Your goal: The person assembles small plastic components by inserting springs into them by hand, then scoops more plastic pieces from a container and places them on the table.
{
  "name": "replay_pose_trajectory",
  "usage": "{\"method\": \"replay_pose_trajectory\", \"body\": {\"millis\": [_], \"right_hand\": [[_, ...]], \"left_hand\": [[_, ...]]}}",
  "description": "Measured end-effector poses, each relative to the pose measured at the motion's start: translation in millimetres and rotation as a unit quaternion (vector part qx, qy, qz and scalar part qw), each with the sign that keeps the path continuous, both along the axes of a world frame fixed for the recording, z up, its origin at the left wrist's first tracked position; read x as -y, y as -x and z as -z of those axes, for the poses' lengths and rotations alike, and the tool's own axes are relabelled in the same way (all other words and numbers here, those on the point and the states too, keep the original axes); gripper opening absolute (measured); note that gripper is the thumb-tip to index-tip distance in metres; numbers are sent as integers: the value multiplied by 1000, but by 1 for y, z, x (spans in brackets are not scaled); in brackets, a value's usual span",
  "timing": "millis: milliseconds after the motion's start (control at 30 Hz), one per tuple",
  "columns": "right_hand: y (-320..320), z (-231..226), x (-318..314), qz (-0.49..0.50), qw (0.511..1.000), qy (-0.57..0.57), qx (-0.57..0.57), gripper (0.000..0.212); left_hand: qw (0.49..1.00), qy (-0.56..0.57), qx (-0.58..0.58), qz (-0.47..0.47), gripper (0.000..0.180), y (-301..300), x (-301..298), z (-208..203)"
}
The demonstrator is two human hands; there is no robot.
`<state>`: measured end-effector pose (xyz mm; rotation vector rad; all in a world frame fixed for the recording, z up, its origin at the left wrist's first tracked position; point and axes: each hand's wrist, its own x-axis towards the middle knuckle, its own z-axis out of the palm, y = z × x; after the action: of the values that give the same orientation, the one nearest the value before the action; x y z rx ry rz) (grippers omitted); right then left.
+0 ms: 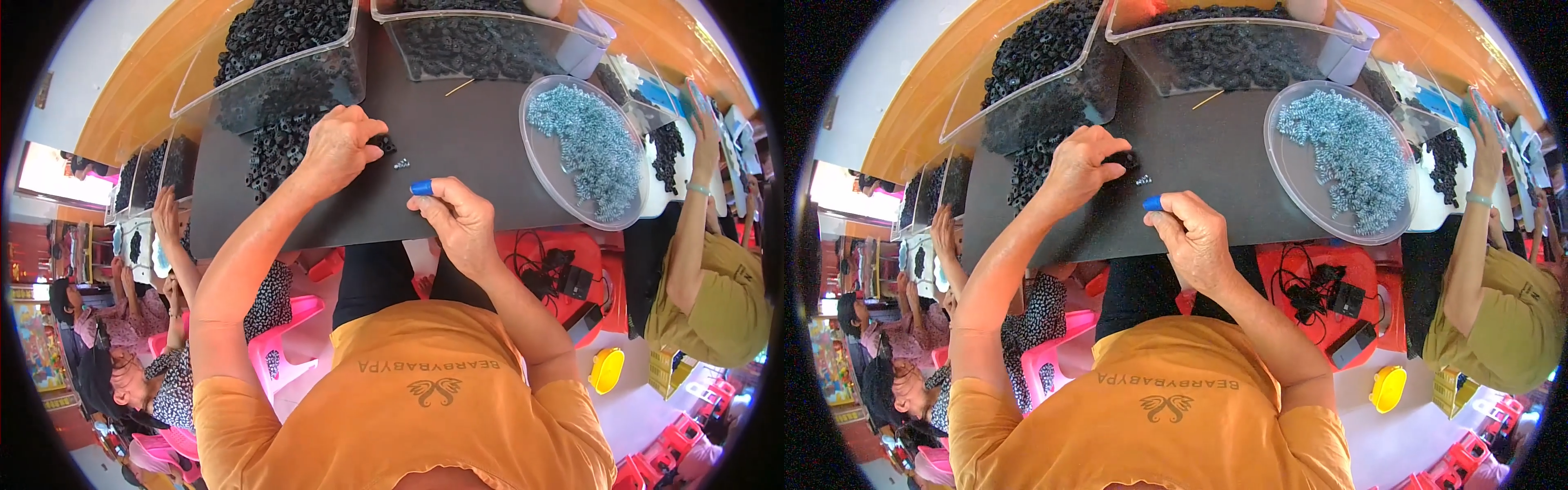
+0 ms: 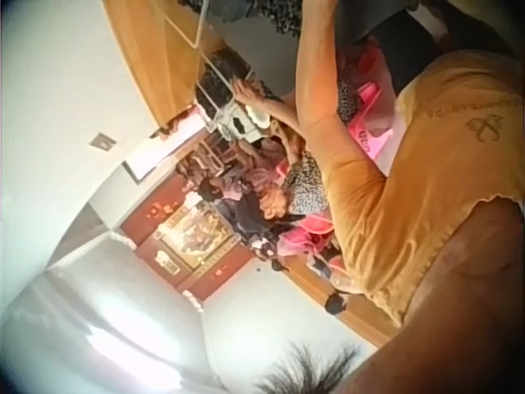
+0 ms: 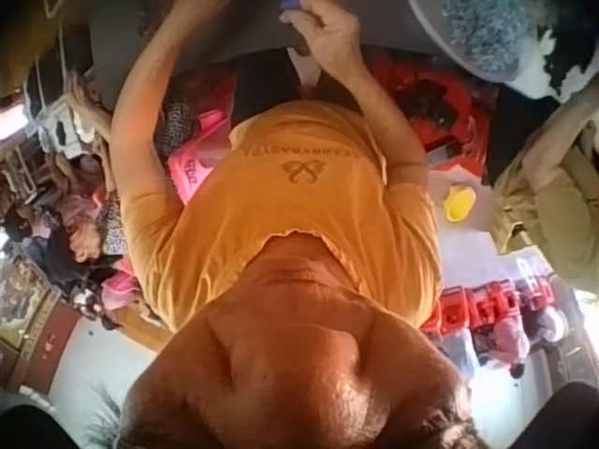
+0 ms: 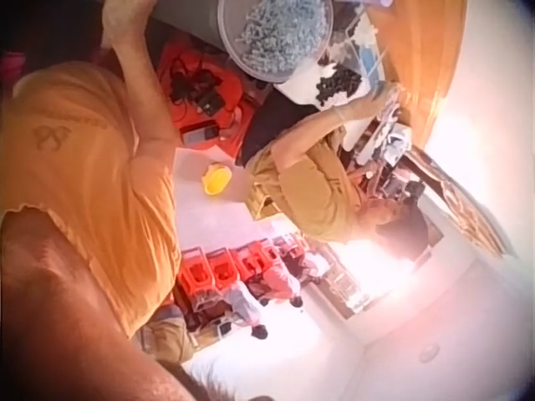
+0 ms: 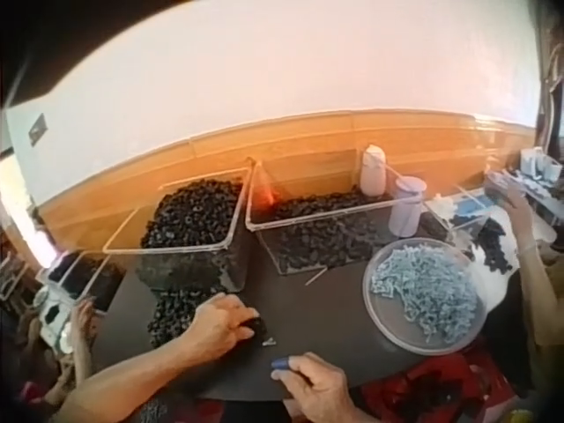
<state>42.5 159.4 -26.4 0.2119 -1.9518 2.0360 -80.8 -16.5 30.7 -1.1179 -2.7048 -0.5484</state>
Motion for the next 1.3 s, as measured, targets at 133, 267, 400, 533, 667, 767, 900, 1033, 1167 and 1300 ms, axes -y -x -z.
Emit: {"method": "replay_pose_trajectory", "body": {"millis": [133, 267, 400, 533, 667, 767, 900, 1033, 1167, 1300], "right_hand": [[-1, -4, 3, -6, 1000, 10, 12, 9], [0, 0, 1, 3, 1000, -10, -1, 8], [1, -2, 0, -3, 1000, -8, 0, 8], [0, -1, 0, -5, 1000, -2, 1, 9], [0, -2, 0, -10, 1000, -7, 6, 10], [0, -3, 0, -10, 1000, -13, 7, 10], [1, -13, 0, -15, 997, 37, 69, 8], [21, -31, -13, 48, 980, -195, 14, 11], [42, -32, -13, 61, 942, -321, -80, 16], [49, -25, -2, 43, 903, -404, -140, 14]], "left_hand": [[1000, 13, -12, -3, 32, 3, 2, 11], [999, -33, 3, -35, 39, -6, 2, 3], [996, -64, -30, -47, 36, -18, 23, 1], [994, -68, -54, -65, 32, -26, 32, 4], [995, -23, -90, -40, 33, -24, 30, 9], [992, 8, -122, -14, 28, -22, 27, 11], [965, 58, -253, 28, 15, -22, 22, 19], [947, 84, -306, 46, 16, -28, 19, 22], [958, 28, -279, 58, 19, -46, 17, 21], [988, -9, -157, 3, 28, -62, 19, 24]]}}
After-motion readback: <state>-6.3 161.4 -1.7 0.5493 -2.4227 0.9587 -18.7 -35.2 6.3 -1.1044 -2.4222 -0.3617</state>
